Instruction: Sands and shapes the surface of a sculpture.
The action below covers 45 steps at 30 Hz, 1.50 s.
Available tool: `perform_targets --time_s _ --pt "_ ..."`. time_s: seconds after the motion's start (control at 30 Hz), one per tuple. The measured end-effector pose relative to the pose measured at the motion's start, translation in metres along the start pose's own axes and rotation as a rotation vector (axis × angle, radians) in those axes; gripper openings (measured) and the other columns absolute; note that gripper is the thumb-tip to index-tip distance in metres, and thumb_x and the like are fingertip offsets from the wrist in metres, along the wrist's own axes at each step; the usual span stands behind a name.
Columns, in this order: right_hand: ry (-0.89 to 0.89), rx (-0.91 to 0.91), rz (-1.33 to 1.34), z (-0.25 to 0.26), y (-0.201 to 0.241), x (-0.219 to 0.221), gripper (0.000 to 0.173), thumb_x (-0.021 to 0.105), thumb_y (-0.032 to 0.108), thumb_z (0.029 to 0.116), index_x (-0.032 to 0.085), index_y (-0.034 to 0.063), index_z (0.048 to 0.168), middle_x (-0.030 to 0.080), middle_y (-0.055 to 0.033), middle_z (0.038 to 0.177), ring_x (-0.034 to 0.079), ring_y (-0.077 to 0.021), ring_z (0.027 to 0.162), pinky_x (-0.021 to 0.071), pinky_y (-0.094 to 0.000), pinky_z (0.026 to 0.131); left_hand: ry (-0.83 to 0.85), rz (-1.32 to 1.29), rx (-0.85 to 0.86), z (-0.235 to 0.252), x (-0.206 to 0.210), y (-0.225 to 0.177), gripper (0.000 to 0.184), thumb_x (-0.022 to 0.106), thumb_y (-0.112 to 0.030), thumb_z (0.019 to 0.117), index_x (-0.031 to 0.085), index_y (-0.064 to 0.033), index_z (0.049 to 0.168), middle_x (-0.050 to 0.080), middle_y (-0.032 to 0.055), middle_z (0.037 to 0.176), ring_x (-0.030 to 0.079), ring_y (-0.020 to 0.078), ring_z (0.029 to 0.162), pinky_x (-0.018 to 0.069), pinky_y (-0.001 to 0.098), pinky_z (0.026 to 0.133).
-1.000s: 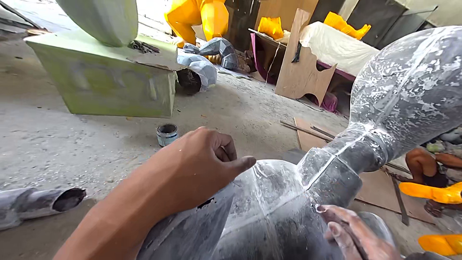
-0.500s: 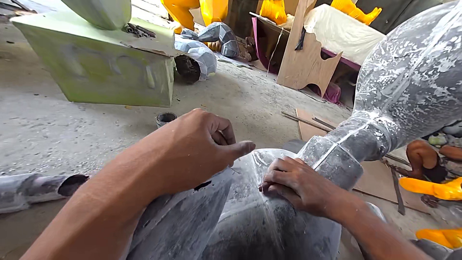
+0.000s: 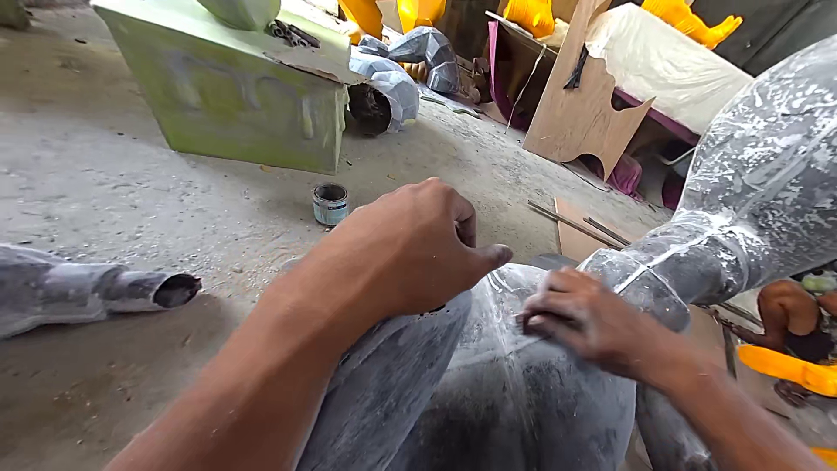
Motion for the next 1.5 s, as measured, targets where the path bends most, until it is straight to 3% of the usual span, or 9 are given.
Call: perform_targets --time_s 0.2,0.47,0.6,0.7,0.87,1.07,1.27,1.37,1.5 --pt "0.158 -0.078 0.097 0.002 0.011 -0.002 0.022 0.056 0.032 0.1039 0.075 0.0246 0.111 0.061 0.0054 0.095 0.061 -0.0102 0.095 0.0532 -0.0301 0.084 -0.031 -0.019 -0.021 -0.007 0.001 -0.006 0.039 0.063 -0.069 0.0907 0.071 -0.0317 0.082 0.068 -0.0106 0.064 0.064 0.0093 0.055 0.0524 0.0421 0.049" --pt "0.120 -0.121 0.180 0.019 0.022 0.009 0.021 0.058 0.029 0.1038 0.076 0.0173 0.107 0.065 0.0014 0.096 0.062 -0.0121 0.097 0.0536 -0.0302 0.087 -0.022 -0.023 -0.003 -0.004 -0.001 -0.005 0.038 0.063 -0.068 0.0910 0.072 -0.0309 0.084 0.069 -0.0103 0.066 0.065 0.0092 0.056 0.0539 0.0420 0.051" --pt "0.070 -0.060 0.103 0.007 -0.002 -0.006 0.018 0.064 0.033 0.0989 0.079 0.0244 0.106 0.065 0.0076 0.092 0.062 -0.0052 0.092 0.0545 -0.0245 0.082 -0.014 -0.026 0.002 -0.003 0.001 -0.004 0.039 0.064 -0.066 0.0914 0.072 -0.0300 0.082 0.069 -0.0095 0.065 0.064 0.0096 0.054 0.0528 0.0416 0.049" --pt "0.025 -0.086 0.149 0.019 0.027 0.009 0.020 0.062 0.033 0.1017 0.079 0.0222 0.104 0.063 0.0039 0.089 0.062 -0.0096 0.091 0.0540 -0.0283 0.081 -0.021 -0.028 0.044 -0.004 0.000 -0.006 0.038 0.064 -0.066 0.0914 0.072 -0.0304 0.083 0.069 -0.0106 0.065 0.063 0.0084 0.054 0.0536 0.0386 0.049" --pt "0.184 -0.008 0.056 0.009 0.003 -0.011 0.020 0.063 0.032 0.1010 0.078 0.0239 0.110 0.066 0.0013 0.093 0.064 -0.0135 0.091 0.0543 -0.0366 0.082 -0.020 -0.051 0.096 -0.004 -0.004 -0.007 0.032 0.066 -0.058 0.0936 0.072 -0.0281 0.085 0.069 -0.0103 0.065 0.063 0.0070 0.054 0.0530 0.0334 0.049" --pt "0.049 0.032 -0.013 0.003 0.021 -0.008 0.022 0.058 0.030 0.1041 0.076 0.0180 0.107 0.066 -0.0062 0.096 0.065 -0.0232 0.095 0.0533 -0.0423 0.084 -0.043 -0.073 0.131 0.002 -0.007 -0.008 0.023 0.070 -0.044 0.0956 0.074 -0.0266 0.082 0.073 -0.0094 0.069 0.065 0.0090 0.055 0.0525 0.0363 0.052" --pt "0.062 0.109 -0.042 -0.008 -0.001 -0.013 0.023 0.059 0.038 0.1020 0.078 0.0238 0.105 0.069 -0.0001 0.094 0.066 -0.0171 0.094 0.0535 -0.0423 0.086 -0.035 -0.100 0.127 0.002 -0.001 -0.002 0.024 0.071 -0.048 0.0937 0.074 -0.0276 0.081 0.073 -0.0085 0.067 0.065 0.0092 0.054 0.0535 0.0357 0.052" --pt "0.093 0.051 0.071 0.008 0.019 -0.003 0.025 0.056 0.032 0.1049 0.076 0.0171 0.110 0.068 -0.0076 0.100 0.066 -0.0249 0.099 0.0524 -0.0469 0.090 -0.038 -0.144 0.166 0.006 0.000 0.002 0.025 0.071 -0.049 0.0936 0.075 -0.0264 0.084 0.075 -0.0067 0.071 0.069 0.0113 0.057 0.0575 0.0352 0.054" --pt "0.158 0.236 -0.037 -0.012 -0.018 -0.021 0.025 0.058 0.039 0.1030 0.077 0.0245 0.110 0.069 -0.0012 0.099 0.064 -0.0182 0.100 0.0447 -0.0466 0.097 -0.023 -0.137 0.135 0.007 -0.004 0.008 0.025 0.070 -0.048 0.0945 0.074 -0.0259 0.085 0.075 -0.0052 0.070 0.069 0.0128 0.057 0.0573 0.0359 0.054"
Point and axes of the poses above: each hand's wrist, its own z-axis towards the middle knuckle, its own x-axis out of the palm, y = z × x, the point moved 7 cm from there along z, towards the middle knuckle
